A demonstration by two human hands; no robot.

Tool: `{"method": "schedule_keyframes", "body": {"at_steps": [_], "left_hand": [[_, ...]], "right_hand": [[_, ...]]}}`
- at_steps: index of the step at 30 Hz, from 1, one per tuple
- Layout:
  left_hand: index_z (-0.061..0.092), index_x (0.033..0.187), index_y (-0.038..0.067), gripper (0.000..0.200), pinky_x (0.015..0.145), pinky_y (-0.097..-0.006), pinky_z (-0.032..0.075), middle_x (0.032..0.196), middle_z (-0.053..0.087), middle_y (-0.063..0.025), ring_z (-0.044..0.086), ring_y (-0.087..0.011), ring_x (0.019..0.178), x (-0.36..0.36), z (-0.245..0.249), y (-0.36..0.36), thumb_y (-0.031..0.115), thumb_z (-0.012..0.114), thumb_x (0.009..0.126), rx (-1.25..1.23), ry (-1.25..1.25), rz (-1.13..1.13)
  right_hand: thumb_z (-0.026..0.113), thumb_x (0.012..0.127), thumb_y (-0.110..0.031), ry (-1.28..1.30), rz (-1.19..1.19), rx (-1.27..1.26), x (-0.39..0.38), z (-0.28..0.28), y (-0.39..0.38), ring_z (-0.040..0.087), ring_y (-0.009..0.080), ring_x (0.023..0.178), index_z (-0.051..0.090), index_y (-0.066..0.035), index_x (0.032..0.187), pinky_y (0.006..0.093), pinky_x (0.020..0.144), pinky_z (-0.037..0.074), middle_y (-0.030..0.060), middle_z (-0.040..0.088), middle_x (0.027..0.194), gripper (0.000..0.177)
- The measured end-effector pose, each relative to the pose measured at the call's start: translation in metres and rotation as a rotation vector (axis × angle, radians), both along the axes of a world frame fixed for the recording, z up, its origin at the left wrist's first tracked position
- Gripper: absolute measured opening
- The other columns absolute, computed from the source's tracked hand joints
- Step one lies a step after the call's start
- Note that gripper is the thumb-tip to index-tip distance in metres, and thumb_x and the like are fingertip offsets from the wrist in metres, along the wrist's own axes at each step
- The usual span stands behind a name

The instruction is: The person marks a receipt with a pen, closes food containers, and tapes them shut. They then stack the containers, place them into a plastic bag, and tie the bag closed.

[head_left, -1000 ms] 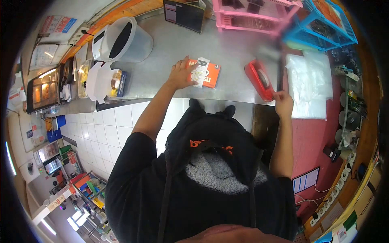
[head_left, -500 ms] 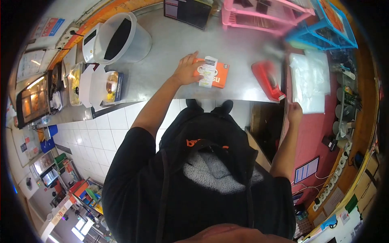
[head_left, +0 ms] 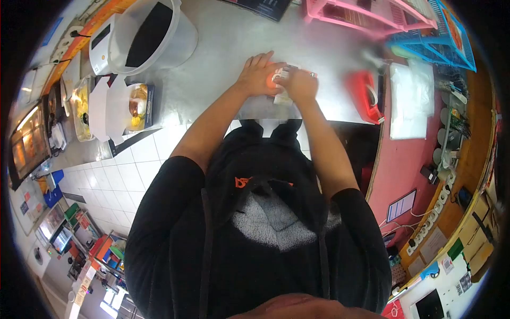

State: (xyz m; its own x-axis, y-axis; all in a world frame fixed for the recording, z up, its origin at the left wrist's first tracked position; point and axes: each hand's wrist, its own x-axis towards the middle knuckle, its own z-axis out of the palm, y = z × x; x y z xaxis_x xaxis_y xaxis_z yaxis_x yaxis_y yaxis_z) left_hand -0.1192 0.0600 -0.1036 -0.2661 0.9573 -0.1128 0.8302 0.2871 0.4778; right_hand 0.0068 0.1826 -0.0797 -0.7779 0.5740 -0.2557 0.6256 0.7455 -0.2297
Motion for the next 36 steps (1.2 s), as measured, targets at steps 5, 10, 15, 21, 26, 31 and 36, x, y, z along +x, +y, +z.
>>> {"method": "schedule_keyframes", "body": {"at_steps": [5,10,15,21,26,31,36], "left_hand": [[0.039,0.144,0.034,0.077,0.113,-0.0525,0.019,0.154,0.024,-0.0135,0.026,-0.0359,0.138,-0.006,0.001,-0.017,0.052,0.068,0.075,0.174,0.179,-0.126],[0.056,0.128,0.023,0.053,0.112,-0.0535,0.02,0.151,0.03,-0.0124,0.027,-0.0345,0.138,-0.015,0.013,-0.077,0.046,0.065,0.081,0.148,0.172,-0.124],[0.067,0.095,0.011,0.024,0.098,-0.0497,0.036,0.13,0.053,-0.0143,0.046,-0.0352,0.122,-0.042,-0.014,-0.182,0.028,0.071,0.078,0.376,0.089,0.317],[0.051,0.108,-0.004,0.054,0.086,-0.0464,0.042,0.102,0.054,-0.0197,0.053,-0.0361,0.098,-0.055,-0.027,-0.332,0.028,0.075,0.073,0.219,0.505,1.78],[0.041,0.128,-0.011,0.061,0.095,-0.0402,0.041,0.122,0.053,-0.0295,0.054,-0.0393,0.111,-0.1,-0.056,-0.391,0.032,0.059,0.088,0.59,-0.356,1.887],[0.054,0.113,-0.011,0.045,0.087,-0.0443,0.046,0.104,0.061,-0.0328,0.06,-0.0435,0.1,-0.118,-0.058,-0.421,0.026,0.046,0.089,0.283,-0.334,1.728],[0.059,0.104,-0.004,0.034,0.077,-0.0519,0.048,0.093,0.064,-0.0297,0.061,-0.0471,0.089,-0.103,-0.025,-0.432,0.02,0.044,0.084,0.048,-0.025,1.47]], "right_hand": [[0.079,0.066,-0.051,0.077,-0.319,-0.064,0.073,-0.009,0.045,0.064,0.0283,0.091,0.065,-0.009,0.097,0.0464,0.08,0.046,0.0083,0.068,0.094,0.054],[0.083,0.063,-0.038,0.34,-0.088,0.047,0.079,-0.007,0.046,0.052,0.0315,0.112,0.059,-0.011,0.114,0.0475,0.088,0.043,0.0106,0.058,0.118,0.062],[0.089,0.047,-0.035,0.175,0.192,0.081,0.022,0.015,0.002,0.04,0.0381,0.125,0.036,-0.019,0.144,0.0589,0.105,0.03,0.018,0.044,0.135,0.112],[0.087,0.051,-0.037,-0.117,0.238,0.09,-0.015,0.005,0.007,0.037,0.0355,0.129,0.014,-0.021,0.151,0.0682,0.106,0.022,0.0178,0.04,0.134,0.126],[0.085,0.059,-0.047,-0.205,0.122,0.136,-0.034,0.012,0.04,0.009,0.0368,0.146,0.002,-0.019,0.153,0.0646,0.111,0.012,0.0234,0.01,0.156,0.128],[0.058,0.074,-0.074,-0.231,0.061,0.285,0.006,-0.015,0.059,0.003,0.0401,0.146,0.004,-0.02,0.154,0.0662,0.11,0.008,0.024,0.001,0.157,0.11],[0.05,0.081,-0.072,-0.064,-0.059,0.302,0.074,-0.022,0.029,0.006,0.0464,0.143,0.017,-0.02,0.153,0.0688,0.108,0.009,0.0249,0.006,0.156,0.094]]}}
